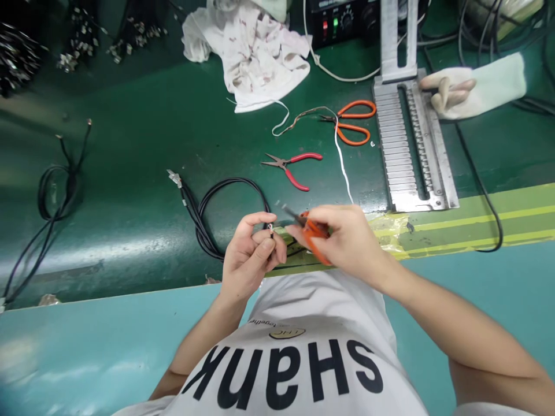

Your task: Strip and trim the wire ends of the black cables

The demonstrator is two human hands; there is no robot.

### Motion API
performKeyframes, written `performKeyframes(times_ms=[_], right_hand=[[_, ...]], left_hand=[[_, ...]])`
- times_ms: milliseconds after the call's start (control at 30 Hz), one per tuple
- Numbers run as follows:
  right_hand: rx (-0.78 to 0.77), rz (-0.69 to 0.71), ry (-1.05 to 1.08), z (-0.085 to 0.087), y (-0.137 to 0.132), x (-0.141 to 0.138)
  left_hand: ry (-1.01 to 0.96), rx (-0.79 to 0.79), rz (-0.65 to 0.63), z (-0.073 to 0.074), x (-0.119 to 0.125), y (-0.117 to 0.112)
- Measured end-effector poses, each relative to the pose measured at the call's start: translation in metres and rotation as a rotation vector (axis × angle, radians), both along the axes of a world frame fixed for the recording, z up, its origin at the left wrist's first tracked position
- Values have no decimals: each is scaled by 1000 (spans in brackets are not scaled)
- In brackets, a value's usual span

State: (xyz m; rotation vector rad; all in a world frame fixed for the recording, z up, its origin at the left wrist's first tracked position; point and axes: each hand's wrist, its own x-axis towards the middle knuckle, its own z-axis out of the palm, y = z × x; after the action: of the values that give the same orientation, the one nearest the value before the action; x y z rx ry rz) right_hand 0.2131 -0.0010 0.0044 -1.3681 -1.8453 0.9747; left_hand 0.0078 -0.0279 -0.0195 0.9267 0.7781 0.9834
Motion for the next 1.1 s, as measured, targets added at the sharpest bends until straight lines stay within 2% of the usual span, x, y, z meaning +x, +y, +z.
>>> performKeyframes(times_ms=[100,167,233,400,467,600,733,833,1000,1100], right_hand=[[-265,-119,349,5,2,2],[-339,-120,446,6,1,1],[-347,-101,463,6,0,-1],[-267,-23,355,9,-4,-4],[-255,-33,378,9,-4,-4],[-375,-149,597,1,-4,-8],[-570,-265,887,-10,-9,-20],[-526,-303,944,-11,-12,-26],[-275,-230,672,-2,-10,-23],[-218,-190,587,3,-5,-19]], left_hand=[[64,15,-33,3,5,-1],[118,45,-23,3,9,-2],[177,82,-20,3,13,-5],[312,178,-18,-1,18,-10],[376,248,6,-4,18,-11],[525,416,61,-12,17,-12],[514,481,145,-19,19,-14],[490,440,203,-18,22,-13],[458,254,208,-2,21,-8],[465,224,207,6,18,-5]])
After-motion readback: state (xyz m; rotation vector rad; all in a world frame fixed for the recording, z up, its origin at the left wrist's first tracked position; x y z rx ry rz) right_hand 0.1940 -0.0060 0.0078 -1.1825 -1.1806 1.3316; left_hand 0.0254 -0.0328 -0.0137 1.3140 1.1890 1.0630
